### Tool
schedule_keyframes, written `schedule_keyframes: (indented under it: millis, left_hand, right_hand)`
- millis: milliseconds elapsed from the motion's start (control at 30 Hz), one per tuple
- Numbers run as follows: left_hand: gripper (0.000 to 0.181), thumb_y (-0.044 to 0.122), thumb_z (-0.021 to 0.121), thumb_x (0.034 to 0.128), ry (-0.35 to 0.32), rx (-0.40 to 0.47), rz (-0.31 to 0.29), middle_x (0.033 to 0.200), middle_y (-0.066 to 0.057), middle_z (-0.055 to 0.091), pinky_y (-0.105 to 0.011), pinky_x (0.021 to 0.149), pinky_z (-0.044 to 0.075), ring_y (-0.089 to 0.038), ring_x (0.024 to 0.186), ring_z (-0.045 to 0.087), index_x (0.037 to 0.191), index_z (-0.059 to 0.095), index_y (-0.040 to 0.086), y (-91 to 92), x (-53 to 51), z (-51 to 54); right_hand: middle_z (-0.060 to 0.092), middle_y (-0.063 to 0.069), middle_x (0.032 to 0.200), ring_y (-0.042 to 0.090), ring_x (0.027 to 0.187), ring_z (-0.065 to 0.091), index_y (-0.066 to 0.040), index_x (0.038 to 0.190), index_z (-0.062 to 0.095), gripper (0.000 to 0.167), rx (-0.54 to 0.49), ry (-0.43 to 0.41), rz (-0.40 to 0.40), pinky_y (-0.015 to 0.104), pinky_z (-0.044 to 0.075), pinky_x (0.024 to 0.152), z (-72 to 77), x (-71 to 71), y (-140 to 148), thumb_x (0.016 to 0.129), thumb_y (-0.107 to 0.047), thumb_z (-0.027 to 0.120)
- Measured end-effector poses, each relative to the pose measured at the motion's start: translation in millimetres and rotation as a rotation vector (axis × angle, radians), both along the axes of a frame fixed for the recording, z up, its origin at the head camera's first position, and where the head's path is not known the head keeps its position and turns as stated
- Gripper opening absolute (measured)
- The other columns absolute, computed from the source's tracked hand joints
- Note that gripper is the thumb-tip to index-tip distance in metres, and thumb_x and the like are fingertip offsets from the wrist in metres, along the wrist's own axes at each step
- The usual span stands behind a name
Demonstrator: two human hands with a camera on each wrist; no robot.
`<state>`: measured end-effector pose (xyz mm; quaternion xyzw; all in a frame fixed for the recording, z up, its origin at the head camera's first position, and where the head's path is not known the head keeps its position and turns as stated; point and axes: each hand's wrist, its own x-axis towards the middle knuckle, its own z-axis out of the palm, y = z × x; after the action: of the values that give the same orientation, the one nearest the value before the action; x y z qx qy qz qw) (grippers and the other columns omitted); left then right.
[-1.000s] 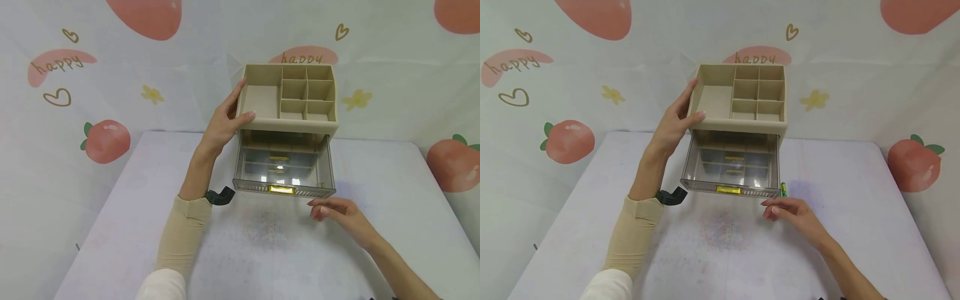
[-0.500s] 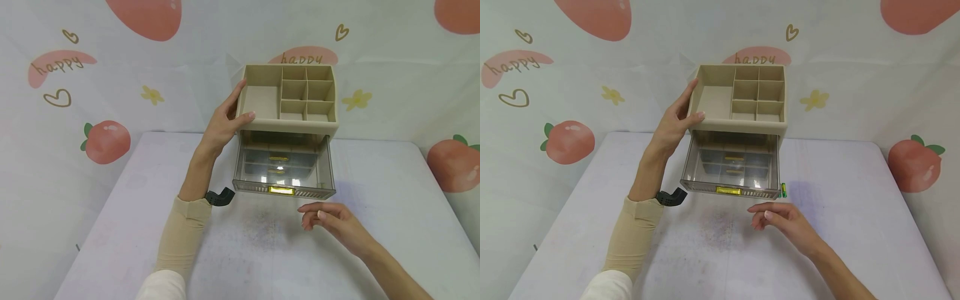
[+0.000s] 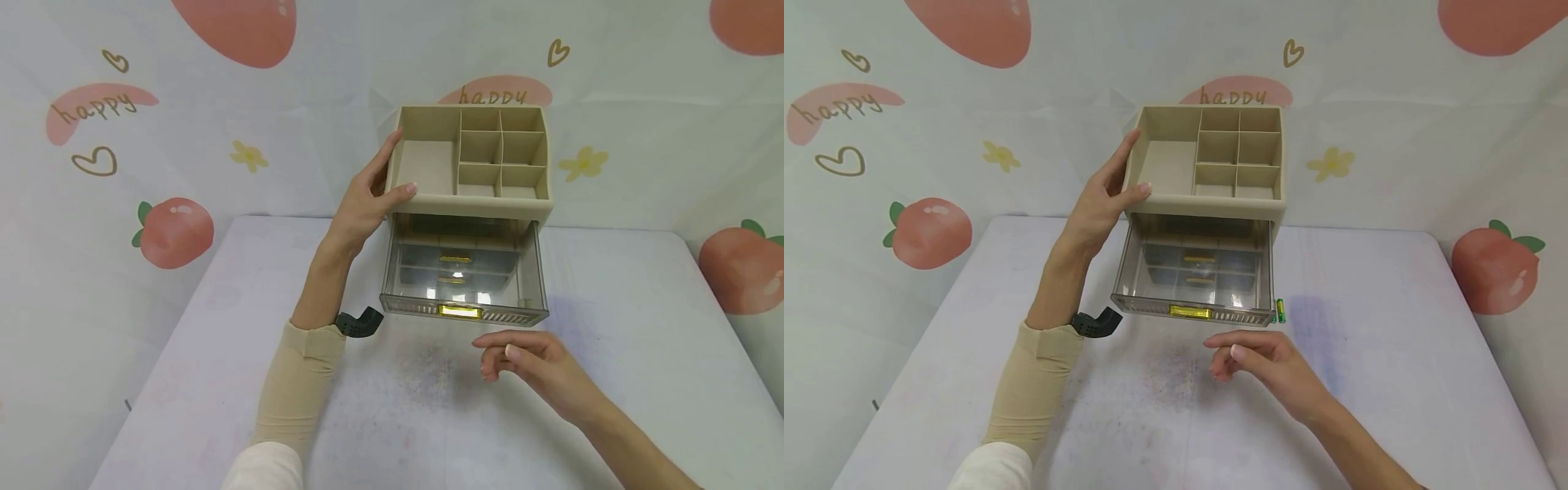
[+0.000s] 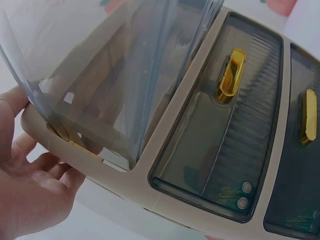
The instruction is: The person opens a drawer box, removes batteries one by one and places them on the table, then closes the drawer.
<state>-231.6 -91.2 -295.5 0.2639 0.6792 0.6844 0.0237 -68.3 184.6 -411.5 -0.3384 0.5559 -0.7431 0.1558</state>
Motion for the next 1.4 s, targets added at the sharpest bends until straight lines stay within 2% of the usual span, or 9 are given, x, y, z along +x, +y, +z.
schedule_keyframes:
  millis: [133,300,600,733,933,1233,1400]
  left_hand:
    - [0.078,-0.001,0.062,0.0941,0.006,-0.001,-0.004,0.164,0.002,0.018,-0.039,0.117,0.026,-0.022,0.150,0.021,0.159,0.021,0.009,0.0,-0.4,-0.3]
    - [0.078,-0.001,0.062,0.0940,0.007,0.007,-0.006,0.164,0.001,0.018,-0.040,0.117,0.026,-0.023,0.150,0.021,0.159,0.021,0.009,0.4,-0.3,-0.7]
    - [0.078,-0.001,0.062,0.0946,0.007,0.002,-0.008,0.165,0.001,0.016,-0.038,0.117,0.026,-0.022,0.150,0.020,0.159,0.020,0.010,0.3,-0.7,-1.0]
    - [0.078,-0.001,0.062,0.0942,0.014,0.004,-0.006,0.165,0.001,0.016,-0.038,0.117,0.027,-0.022,0.150,0.020,0.159,0.020,0.010,0.0,-1.2,-1.4]
    - [0.078,0.000,0.062,0.0943,0.009,-0.001,-0.006,0.165,0.002,0.018,-0.037,0.116,0.028,-0.022,0.149,0.022,0.159,0.021,0.011,-0.3,-1.6,-2.1]
    - [0.078,0.000,0.062,0.0939,0.015,0.001,-0.006,0.164,0.002,0.018,-0.039,0.117,0.027,-0.022,0.150,0.021,0.159,0.021,0.010,-0.7,-1.3,-1.5]
    - [0.077,0.000,0.062,0.0941,0.022,-0.007,-0.006,0.164,0.001,0.019,-0.039,0.116,0.028,-0.022,0.149,0.022,0.159,0.021,0.010,-0.7,-0.6,-1.1]
  right_hand:
    - [0.068,0.007,0.097,0.024,0.086,0.062,0.007,0.130,0.059,0.040,0.043,-0.025,-0.035,0.037,0.052,0.086,6.8,2.0,-7.5,0.102,0.009,0.031]
    - [0.069,0.007,0.096,0.023,0.085,0.063,0.010,0.129,0.058,0.036,0.050,-0.058,-0.063,0.037,0.053,0.084,14.1,1.7,-17.4,0.104,0.007,0.032]
    - [0.068,0.003,0.092,0.018,0.083,0.064,0.003,0.128,0.062,0.036,0.031,-0.171,-0.130,0.033,0.053,0.082,18.3,-1.9,-29.1,0.106,-0.002,0.034]
    - [0.069,0.003,0.094,0.018,0.083,0.064,0.004,0.124,0.064,0.035,0.029,-0.171,-0.145,0.033,0.053,0.082,21.3,-3.5,-35.3,0.107,-0.003,0.035]
    - [0.070,0.005,0.098,0.018,0.085,0.065,-0.003,0.107,0.072,0.034,0.063,-0.218,-0.205,0.032,0.054,0.082,26.6,-4.5,-42.6,0.108,-0.011,0.039]
    - [0.071,0.008,0.095,0.019,0.083,0.064,0.001,0.101,0.072,0.038,0.084,-0.246,-0.246,0.032,0.055,0.081,28.7,-4.8,-46.6,0.109,-0.017,0.039]
    - [0.071,0.007,0.093,0.018,0.082,0.063,-0.002,0.103,0.073,0.037,0.078,-0.265,-0.266,0.031,0.054,0.080,31.1,-5.5,-48.8,0.109,-0.018,0.040]
